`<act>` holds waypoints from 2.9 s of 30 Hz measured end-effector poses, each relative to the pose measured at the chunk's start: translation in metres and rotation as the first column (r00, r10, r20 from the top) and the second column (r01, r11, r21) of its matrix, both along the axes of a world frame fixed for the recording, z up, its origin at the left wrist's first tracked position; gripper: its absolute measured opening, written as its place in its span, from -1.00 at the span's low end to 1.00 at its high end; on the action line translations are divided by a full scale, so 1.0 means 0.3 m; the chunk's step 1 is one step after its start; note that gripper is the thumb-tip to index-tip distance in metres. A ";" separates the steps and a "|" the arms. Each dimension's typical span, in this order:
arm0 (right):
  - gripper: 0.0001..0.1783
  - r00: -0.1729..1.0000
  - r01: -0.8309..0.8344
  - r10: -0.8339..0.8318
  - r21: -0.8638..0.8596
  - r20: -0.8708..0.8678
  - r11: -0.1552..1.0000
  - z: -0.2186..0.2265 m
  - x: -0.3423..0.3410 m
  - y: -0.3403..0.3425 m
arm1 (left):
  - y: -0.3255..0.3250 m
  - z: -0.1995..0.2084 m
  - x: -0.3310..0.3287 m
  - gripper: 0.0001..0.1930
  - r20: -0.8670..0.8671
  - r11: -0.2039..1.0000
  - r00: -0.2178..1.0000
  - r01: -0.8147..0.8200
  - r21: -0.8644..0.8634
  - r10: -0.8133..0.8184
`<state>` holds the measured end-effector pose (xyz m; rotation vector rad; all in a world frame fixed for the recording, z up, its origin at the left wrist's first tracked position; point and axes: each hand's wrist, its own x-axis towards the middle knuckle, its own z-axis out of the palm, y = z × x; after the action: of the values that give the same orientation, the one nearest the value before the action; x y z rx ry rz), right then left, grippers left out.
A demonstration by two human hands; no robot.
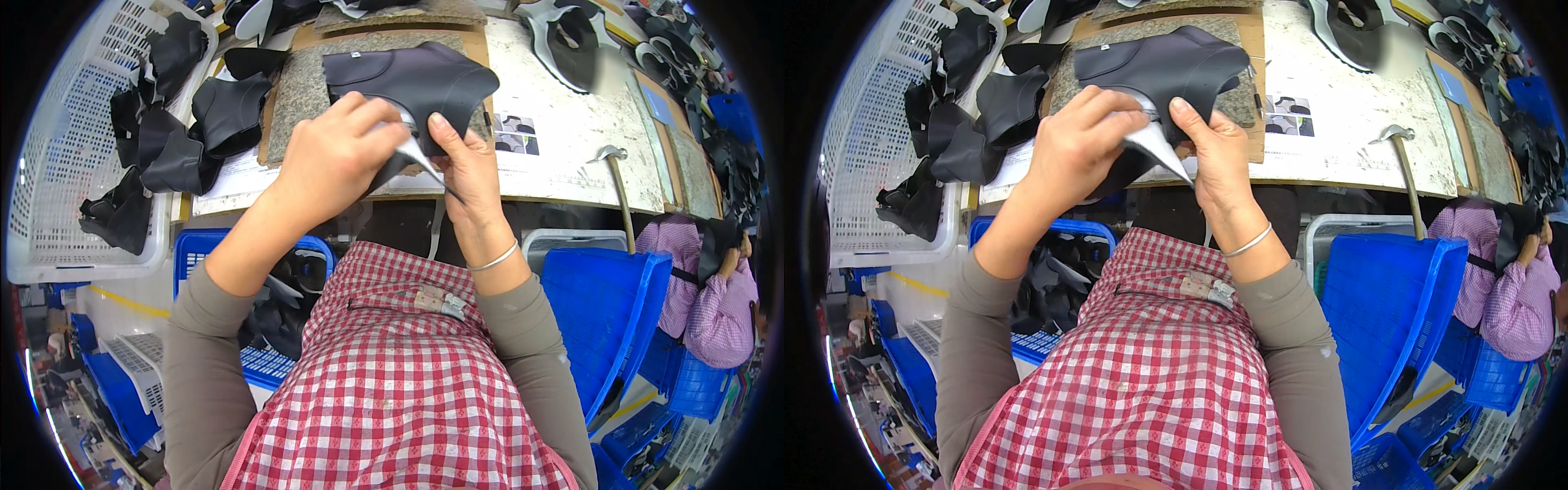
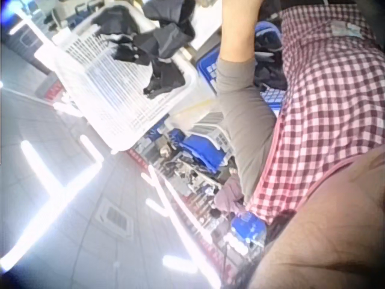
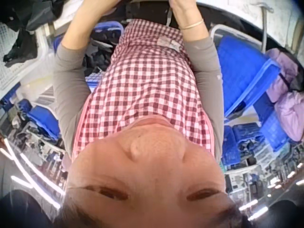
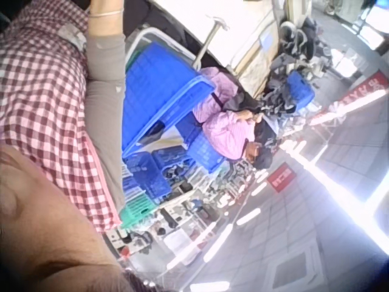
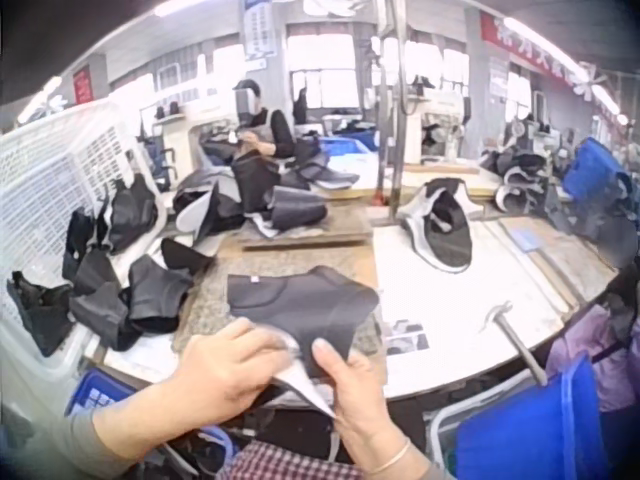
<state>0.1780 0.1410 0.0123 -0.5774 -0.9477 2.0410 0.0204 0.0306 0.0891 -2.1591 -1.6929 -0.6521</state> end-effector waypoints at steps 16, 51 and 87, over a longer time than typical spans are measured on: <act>-0.74 0.915 -0.145 0.029 0.261 0.403 0.954 -0.001 0.041 0.065 | -0.025 -0.331 -0.140 -0.69 0.949 0.923 -0.089 0.277 -0.267 0.301; -0.93 0.806 -0.583 -0.411 0.687 0.425 -0.433 -0.015 0.357 -0.205 | -0.277 -0.285 0.058 -0.74 0.767 0.760 0.518 0.299 -0.578 0.379; -0.73 0.753 -0.436 0.283 0.127 0.594 0.891 -0.177 0.414 -0.218 | -0.234 -0.429 0.216 -0.72 0.900 0.750 0.178 0.502 -0.431 0.399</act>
<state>0.3022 0.0755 -0.0409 -0.9383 -1.7773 2.0569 0.0853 -0.0396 -0.0397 -2.2939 -2.8579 -2.2368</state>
